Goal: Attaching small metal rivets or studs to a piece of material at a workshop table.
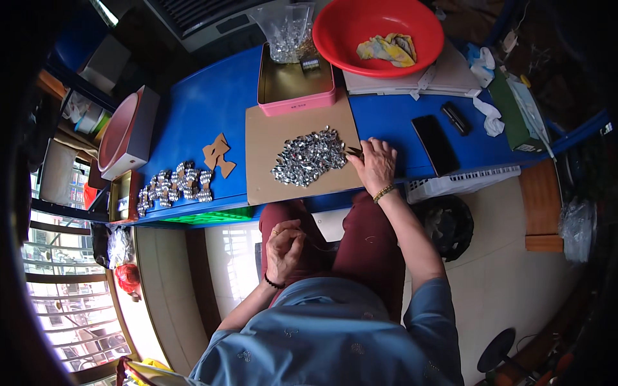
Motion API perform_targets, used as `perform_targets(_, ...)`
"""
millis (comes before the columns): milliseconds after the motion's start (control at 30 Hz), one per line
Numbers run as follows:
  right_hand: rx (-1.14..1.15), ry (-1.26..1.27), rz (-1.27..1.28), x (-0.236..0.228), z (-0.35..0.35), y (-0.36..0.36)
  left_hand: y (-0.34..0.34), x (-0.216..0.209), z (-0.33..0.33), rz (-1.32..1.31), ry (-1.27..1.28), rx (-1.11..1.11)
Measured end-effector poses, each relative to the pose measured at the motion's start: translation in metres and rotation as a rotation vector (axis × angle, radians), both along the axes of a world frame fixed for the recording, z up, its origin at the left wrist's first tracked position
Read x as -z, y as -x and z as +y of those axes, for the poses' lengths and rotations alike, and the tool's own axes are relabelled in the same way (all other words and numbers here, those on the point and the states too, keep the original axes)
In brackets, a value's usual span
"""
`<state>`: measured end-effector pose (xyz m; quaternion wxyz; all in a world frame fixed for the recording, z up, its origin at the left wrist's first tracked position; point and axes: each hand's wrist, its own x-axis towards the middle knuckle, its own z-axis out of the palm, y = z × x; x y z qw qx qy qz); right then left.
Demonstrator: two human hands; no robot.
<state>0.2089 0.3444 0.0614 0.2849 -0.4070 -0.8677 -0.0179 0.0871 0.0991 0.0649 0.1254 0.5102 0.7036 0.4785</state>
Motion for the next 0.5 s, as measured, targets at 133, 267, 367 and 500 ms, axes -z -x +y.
perform_targets(133,-0.337,0.495,0.515,-0.029,-0.056,0.014,-0.001,-0.004,-0.006,-0.514,-0.003,0.027)
perform_targets(267,-0.788,1.141,0.901,-0.009,-0.141,0.028,0.013,-0.04,0.007,-1.097,-0.07,0.057)
perform_targets(367,-0.914,1.591,0.757,0.0,-0.161,0.018,0.057,-0.054,0.004,-1.384,-0.427,0.08)
perform_targets(500,-0.753,1.853,0.406,0.005,-0.144,-0.026,0.157,-0.081,-0.059,-1.418,-0.703,-0.011)
